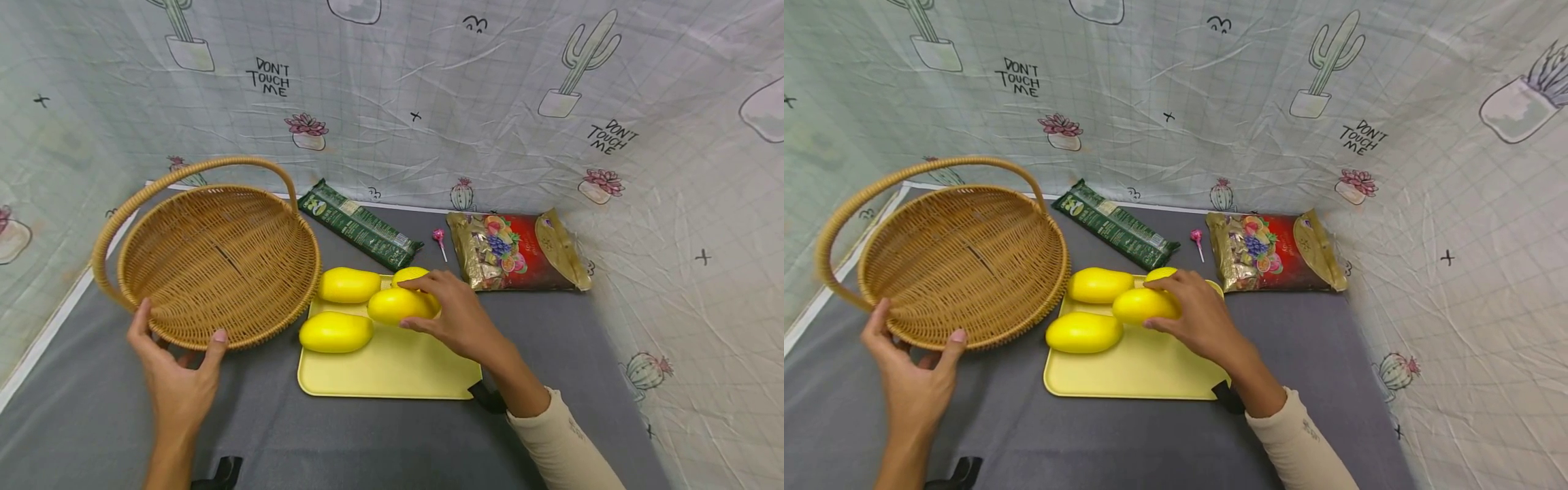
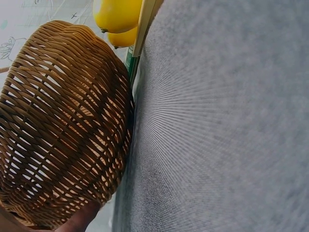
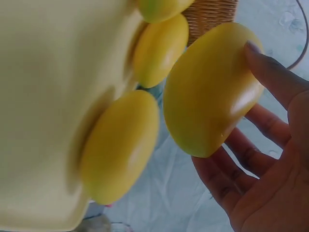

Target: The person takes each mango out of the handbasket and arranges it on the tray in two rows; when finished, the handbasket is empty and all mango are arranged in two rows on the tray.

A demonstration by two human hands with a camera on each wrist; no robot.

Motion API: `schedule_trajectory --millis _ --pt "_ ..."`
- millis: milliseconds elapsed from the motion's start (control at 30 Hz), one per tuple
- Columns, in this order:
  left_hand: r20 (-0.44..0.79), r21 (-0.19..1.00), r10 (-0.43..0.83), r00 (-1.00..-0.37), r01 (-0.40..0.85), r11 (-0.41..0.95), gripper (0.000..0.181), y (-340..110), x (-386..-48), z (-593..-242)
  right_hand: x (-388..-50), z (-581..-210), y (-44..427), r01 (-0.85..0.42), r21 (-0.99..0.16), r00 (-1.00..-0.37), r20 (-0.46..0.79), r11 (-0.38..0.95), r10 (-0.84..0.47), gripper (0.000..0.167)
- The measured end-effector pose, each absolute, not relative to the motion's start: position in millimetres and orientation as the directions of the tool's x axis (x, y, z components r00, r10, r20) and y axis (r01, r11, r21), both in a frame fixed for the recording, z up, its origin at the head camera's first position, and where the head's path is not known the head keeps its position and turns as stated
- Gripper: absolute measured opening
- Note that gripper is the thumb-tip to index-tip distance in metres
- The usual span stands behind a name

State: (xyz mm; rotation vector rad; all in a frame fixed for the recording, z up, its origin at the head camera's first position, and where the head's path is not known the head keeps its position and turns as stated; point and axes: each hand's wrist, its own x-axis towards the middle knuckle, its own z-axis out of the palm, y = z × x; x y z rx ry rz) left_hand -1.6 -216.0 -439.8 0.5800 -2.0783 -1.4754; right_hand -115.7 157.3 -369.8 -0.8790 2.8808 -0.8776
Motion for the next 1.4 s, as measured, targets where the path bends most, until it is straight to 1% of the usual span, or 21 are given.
schedule_trajectory --millis 133,367,733,1133,1267,1400 --pt "0.175 0.950 -0.603 -0.779 -0.028 0.312 0.104 -217 -2 -440 -115 -380 164 -0.495 -0.511 -0.851 0.120 0.703 -0.512 0.057" --pt "0.186 0.950 -0.589 -0.786 -0.009 0.312 0.104 -218 -3 -440 -112 -394 169 -0.468 -0.479 -0.863 0.070 0.742 -0.500 0.059" --pt "0.172 0.951 -0.591 -0.788 -0.024 0.308 0.103 -217 -3 -440 -113 -402 172 -0.372 -0.507 -0.892 -0.036 0.778 -0.450 0.050" --pt "0.176 0.945 -0.592 -0.787 -0.034 0.326 0.102 -217 -5 -440 -115 -406 174 -0.378 -0.457 -0.910 0.025 0.805 -0.413 0.045" --pt "0.188 0.939 -0.601 -0.777 -0.038 0.342 0.099 -219 -8 -440 -116 -406 174 -0.372 -0.471 -0.914 0.037 0.800 -0.403 0.044" --pt "0.202 0.945 -0.609 -0.767 -0.012 0.328 0.095 -224 -12 -439 -116 -405 174 -0.371 -0.487 -0.919 0.067 0.791 -0.390 0.045"
